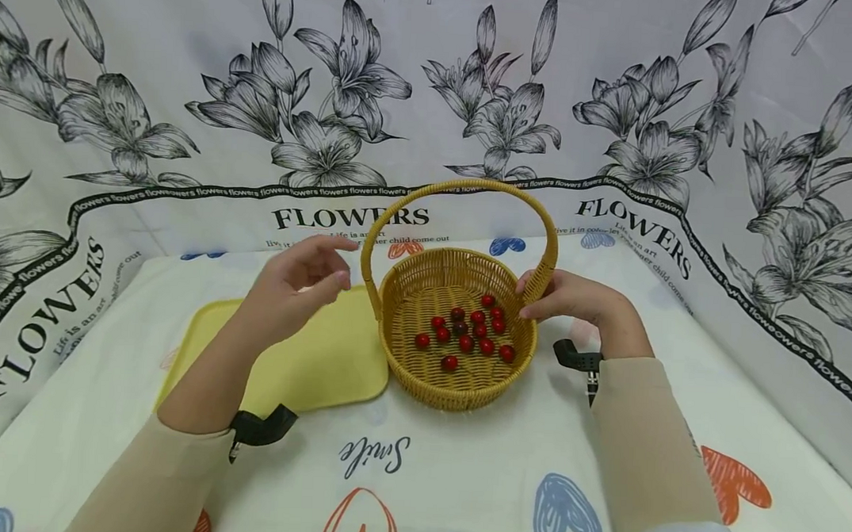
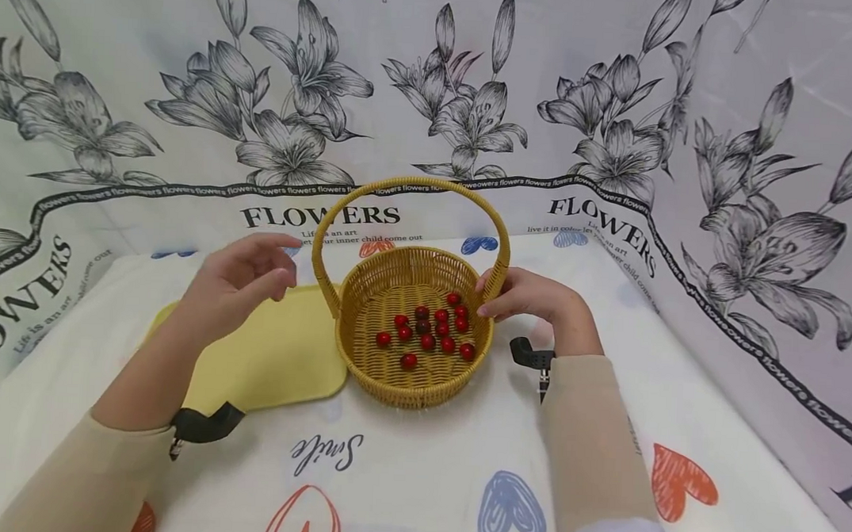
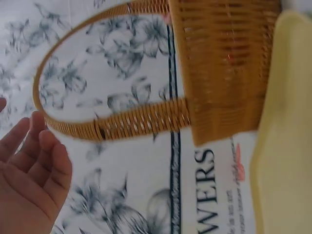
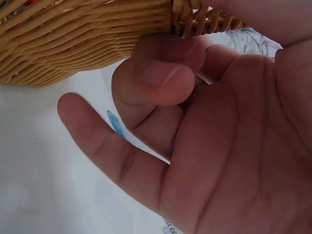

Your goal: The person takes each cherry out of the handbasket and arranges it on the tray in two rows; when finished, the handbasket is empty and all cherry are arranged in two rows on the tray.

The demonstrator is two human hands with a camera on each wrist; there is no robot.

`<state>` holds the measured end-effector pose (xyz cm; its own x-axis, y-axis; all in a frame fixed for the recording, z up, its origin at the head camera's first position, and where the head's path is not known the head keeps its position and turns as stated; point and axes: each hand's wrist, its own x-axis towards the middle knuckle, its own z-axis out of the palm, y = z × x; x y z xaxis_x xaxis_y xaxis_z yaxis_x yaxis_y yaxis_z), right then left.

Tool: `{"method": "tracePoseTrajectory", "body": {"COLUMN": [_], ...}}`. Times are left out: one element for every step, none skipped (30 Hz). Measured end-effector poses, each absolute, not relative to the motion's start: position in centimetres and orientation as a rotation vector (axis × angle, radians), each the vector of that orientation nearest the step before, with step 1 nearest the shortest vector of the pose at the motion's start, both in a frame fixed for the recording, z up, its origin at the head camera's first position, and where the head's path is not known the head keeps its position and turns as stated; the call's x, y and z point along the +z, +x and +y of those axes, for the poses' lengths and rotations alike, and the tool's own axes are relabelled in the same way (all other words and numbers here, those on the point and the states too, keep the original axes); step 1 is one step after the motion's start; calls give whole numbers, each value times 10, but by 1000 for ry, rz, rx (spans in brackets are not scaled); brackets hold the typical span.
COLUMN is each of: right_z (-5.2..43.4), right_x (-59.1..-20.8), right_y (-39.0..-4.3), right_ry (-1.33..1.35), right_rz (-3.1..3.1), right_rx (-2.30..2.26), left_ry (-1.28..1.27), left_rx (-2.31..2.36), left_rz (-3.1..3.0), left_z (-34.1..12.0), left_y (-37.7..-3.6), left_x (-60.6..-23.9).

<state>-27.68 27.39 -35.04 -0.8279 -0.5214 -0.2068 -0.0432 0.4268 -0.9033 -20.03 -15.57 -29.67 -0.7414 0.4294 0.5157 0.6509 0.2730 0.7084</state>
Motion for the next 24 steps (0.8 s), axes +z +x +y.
{"method": "tracePoseTrajectory", "body": {"right_z": [273, 273, 272, 272, 272, 272, 271, 271, 271, 271, 271, 271, 271, 271, 271, 271, 271, 271, 271, 271, 271, 271, 271, 271], "right_x": [-350, -350, -349, -349, -349, -349, -349, -349, -349, -350, -350, -350, -350, -350, -350, -350, -350, -350, -350, -349, -349, -349, -349, -349], "right_y": [-277, -277, -277, -277, -277, -277, -277, -276, -276, -276, -276, -276, -276, -276, -276, -277, -277, -277, -277, -277, -277, -277, -277, -276], "right_ry": [-469, -460, -449, -447, -444, -442, -433, -429, -425, -423, -424, -427, -430, -435, -442, -446, -451, -448, -445, -445, -445, -446, -451, -455], "right_rz": [2221, 2221, 2218, 2218, 2216, 2211, 2206, 2201, 2196, 2192, 2188, 2187, 2189, 2191, 2194, 2198, 2203, 2209, 2214, 2217, 2220, 2223, 2225, 2227], "right_rx": [-1390, -1390, -1396, -1394, -1396, -1400, -1408, -1412, -1416, -1417, -1418, -1415, -1411, -1405, -1398, -1392, -1388, -1385, -1385, -1383, -1381, -1379, -1376, -1375], "left_ry": [-1086, -1166, -1236, -1292, -1323, -1336, -1335, -1325, -1314, -1298, -1283, -1267, -1244, -1218, -1184, -1145, -1097, -1051, -1009, -973, -938, -911, -884, -868], "left_rx": [-1388, -1307, -1209, -1121, -1049, -972, -904, -842, -785, -728, -680, -628, -589, -536, -477, -410, -338, -256, -181, -111, -56, -11, 21, 40], "left_rz": [-2347, -2381, -2421, -2462, -2517, -2574, -2639, -2705, -2766, -2823, -2874, -2920, -2966, -3008, -3048, -3087, -3122, -3154, -3180, -3203, -3221, -3234, -3243, -3252], "left_z": [-150, -142, -135, -127, -118, -110, -102, -94, -87, -80, -74, -68, -62, -57, -51, -46, -41, -36, -32, -28, -25, -23, -21, -19], "left_y": [-198, -196, -195, -195, -194, -195, -196, -197, -199, -202, -206, -209, -213, -216, -220, -223, -226, -228, -230, -231, -232, -232, -232, -232], "left_x": [-296, -295, -294, -293, -292, -291, -291, -292, -292, -294, -295, -298, -300, -303, -307, -311, -315, -319, -323, -327, -332, -336, -340, -343]}}
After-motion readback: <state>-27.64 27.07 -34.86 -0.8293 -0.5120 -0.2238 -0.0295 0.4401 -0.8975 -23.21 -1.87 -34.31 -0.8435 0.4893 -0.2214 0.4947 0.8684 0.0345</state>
